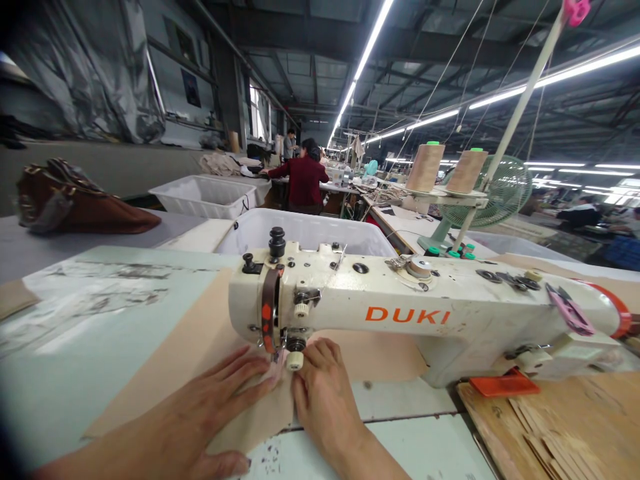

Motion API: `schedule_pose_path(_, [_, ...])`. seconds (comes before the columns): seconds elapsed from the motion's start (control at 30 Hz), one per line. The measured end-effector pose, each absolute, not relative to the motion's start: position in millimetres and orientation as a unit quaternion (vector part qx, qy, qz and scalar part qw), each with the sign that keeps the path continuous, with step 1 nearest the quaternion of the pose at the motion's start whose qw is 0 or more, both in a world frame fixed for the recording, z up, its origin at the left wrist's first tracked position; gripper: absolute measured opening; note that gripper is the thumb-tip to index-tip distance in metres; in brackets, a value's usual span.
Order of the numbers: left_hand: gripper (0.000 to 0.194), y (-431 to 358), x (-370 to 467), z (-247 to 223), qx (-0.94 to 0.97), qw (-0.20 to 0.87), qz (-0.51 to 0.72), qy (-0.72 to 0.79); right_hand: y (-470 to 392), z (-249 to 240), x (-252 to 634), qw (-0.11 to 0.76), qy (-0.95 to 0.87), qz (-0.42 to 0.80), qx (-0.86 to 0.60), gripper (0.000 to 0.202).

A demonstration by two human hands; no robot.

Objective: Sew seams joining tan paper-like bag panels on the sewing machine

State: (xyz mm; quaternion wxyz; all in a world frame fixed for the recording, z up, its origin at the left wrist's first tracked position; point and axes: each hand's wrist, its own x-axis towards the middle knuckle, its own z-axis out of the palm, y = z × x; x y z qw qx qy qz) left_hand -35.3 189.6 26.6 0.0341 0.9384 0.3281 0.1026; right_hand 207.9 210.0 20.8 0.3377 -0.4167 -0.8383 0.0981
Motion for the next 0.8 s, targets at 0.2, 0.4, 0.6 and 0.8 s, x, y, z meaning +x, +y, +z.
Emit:
schedule_pose_path(0.2, [0.079, 189, -36, 17, 0.92, 0.112, 0.108, 0.36, 209, 19, 206, 0.341, -0.834, 0.095, -0.423, 0.033])
schedule_pose_path(0.4, [0.081, 199, -36, 17, 0.924, 0.101, 0.108, 0.354, 210, 20, 207, 0.351, -0.819, 0.098, -0.444, 0.035])
schedule_pose_path(0.6, [0.082, 205, -35, 17, 0.93, 0.086, 0.123, 0.335, 211, 18, 205, 0.35, -0.812, 0.093, -0.458, 0.032])
schedule_pose_path(0.8, [0.08, 209, -34, 20, 0.926, 0.112, 0.125, 0.339, 213, 16, 206, 0.35, -0.82, 0.096, -0.443, 0.043])
